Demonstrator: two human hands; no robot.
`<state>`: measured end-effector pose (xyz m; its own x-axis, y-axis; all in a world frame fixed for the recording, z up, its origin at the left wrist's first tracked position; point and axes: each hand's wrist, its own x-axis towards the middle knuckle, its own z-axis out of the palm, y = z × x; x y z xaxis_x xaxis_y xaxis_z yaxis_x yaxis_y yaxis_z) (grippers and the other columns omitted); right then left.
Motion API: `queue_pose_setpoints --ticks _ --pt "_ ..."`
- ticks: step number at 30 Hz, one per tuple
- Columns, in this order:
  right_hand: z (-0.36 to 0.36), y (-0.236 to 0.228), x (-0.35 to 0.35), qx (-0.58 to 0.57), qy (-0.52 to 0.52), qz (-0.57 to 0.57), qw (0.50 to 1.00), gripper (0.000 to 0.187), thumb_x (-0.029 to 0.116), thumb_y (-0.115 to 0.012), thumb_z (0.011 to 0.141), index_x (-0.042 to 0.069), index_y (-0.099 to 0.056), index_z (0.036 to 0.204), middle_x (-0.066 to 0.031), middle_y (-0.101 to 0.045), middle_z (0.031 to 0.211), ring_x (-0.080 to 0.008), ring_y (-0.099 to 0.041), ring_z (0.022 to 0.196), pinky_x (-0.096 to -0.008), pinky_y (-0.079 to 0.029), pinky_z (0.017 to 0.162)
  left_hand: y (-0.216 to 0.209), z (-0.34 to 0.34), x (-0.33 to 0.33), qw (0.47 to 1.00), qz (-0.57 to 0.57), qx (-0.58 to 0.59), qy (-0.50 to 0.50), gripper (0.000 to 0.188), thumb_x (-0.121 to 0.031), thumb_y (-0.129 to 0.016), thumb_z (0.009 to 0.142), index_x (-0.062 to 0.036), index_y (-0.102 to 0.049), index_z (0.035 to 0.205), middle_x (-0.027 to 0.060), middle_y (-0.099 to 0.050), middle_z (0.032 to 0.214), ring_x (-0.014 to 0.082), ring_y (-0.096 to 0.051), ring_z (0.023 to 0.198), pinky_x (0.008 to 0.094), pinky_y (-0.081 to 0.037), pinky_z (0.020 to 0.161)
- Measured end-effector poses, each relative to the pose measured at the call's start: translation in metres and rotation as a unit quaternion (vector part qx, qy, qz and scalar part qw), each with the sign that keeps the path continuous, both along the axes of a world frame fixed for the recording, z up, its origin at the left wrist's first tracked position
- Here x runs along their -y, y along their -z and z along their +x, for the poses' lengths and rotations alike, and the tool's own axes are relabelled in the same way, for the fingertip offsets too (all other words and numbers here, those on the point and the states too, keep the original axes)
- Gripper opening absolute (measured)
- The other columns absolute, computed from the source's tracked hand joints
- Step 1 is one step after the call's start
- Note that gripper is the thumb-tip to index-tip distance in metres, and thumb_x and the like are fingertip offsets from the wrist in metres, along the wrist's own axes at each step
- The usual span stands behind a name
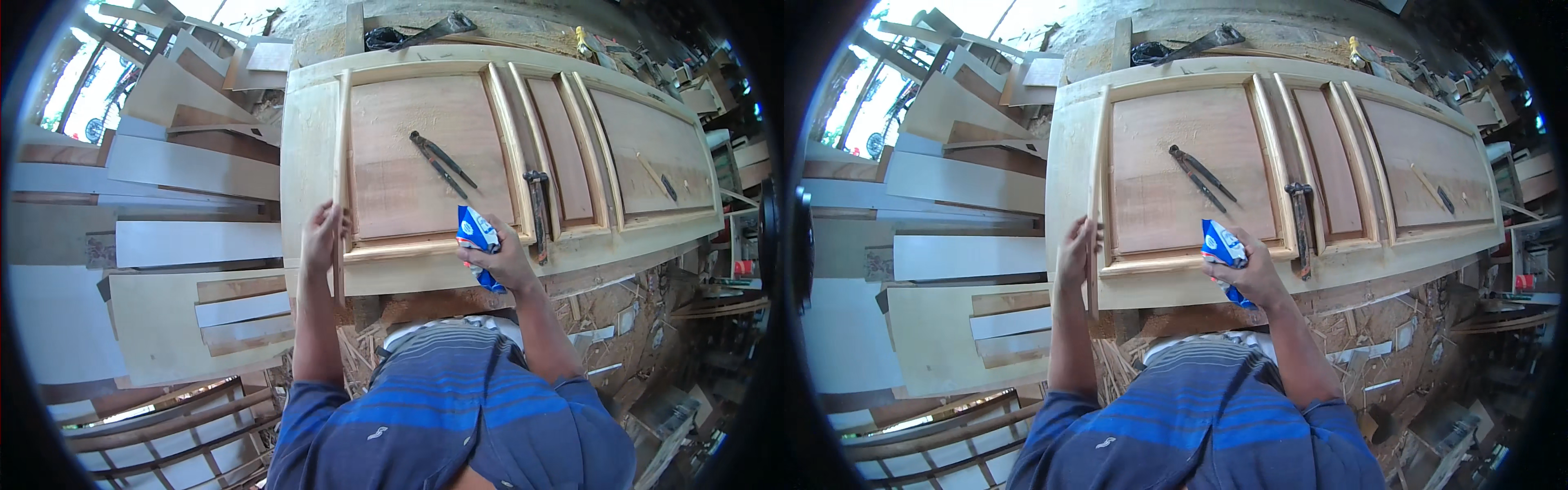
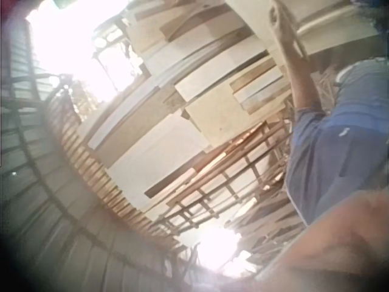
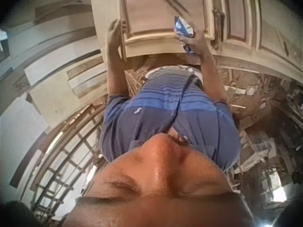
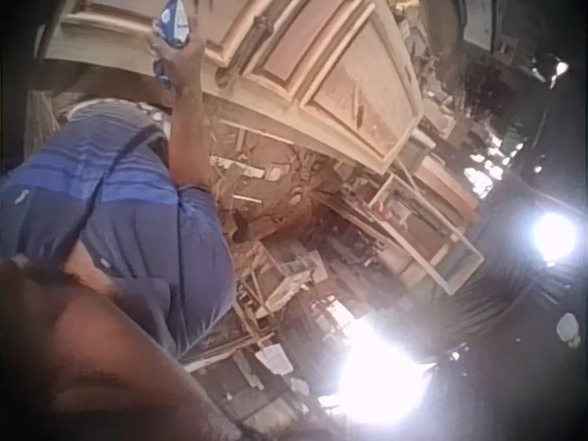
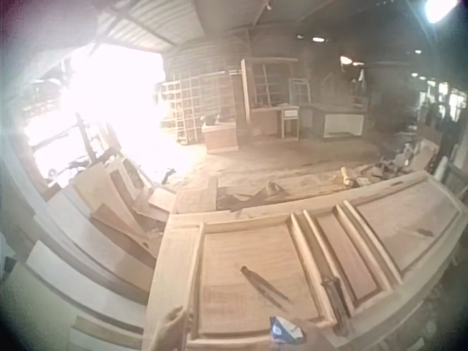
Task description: The person assembles a wood door by positioning decorative trim pieces, securing them with nails using a hammer, and applying adhesive from a squeeze tube to a long piece of trim before pressing it into place on the door frame.
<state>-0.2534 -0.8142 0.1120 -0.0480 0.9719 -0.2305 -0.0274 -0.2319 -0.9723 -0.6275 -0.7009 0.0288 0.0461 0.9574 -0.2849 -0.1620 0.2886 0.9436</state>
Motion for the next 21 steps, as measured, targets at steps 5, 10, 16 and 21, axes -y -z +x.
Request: queue_pose_setpoints --ticks 5,10,16,21 --pt "0.000 -0.053 -0.030 0.066 -0.055 0.114 0.990 0.056 0.030 -0.099 0.084 0.005 -0.071 0.125 -0.0015 -0.074 0.096 -0.0073 -0.068 0.087 -0.0273 -0.055 0.077 -0.056 0.053 0.101 0.995 -0.007 0.087 0.046 0.042 -0.031 -0.055 0.118 -0.0003 -0.063 0.144 0.0086 -0.075 0.106 0.0123 -0.069 0.083 0.0273 -0.056 0.068" --pt "0.029 -0.086 -0.049 0.105 -0.049 0.208 0.971 0.042 0.017 -0.092 0.087 0.001 -0.070 0.119 -0.0054 -0.075 0.095 -0.0094 -0.071 0.083 -0.0303 -0.058 0.072 -0.073 0.088 0.150 0.977 0.005 0.182 0.114 0.046 -0.036 -0.059 0.116 0.0004 -0.064 0.144 0.0076 -0.075 0.106 0.0129 -0.070 0.084 0.0282 -0.056 0.071" --pt "0.085 -0.146 -0.045 0.068 -0.069 0.217 0.971 0.042 0.016 -0.092 0.089 0.001 -0.071 0.122 -0.0032 -0.074 0.099 -0.0081 -0.068 0.089 -0.0279 -0.057 0.078 -0.077 0.123 0.183 0.983 0.044 0.129 0.124 0.045 -0.034 -0.064 0.114 0.0001 -0.067 0.143 0.0077 -0.077 0.110 0.0121 -0.072 0.089 0.0286 -0.056 0.075" --pt "0.126 -0.154 -0.042 -0.095 -0.071 0.136 0.984 0.050 0.038 -0.085 0.100 0.000 -0.068 0.129 -0.0024 -0.070 0.097 -0.0070 -0.064 0.085 -0.0256 -0.053 0.073 -0.083 0.154 0.194 0.981 0.066 0.119 0.141 0.041 -0.029 -0.063 0.114 0.0005 -0.068 0.142 0.0087 -0.078 0.111 0.0127 -0.072 0.090 0.0277 -0.057 0.078"
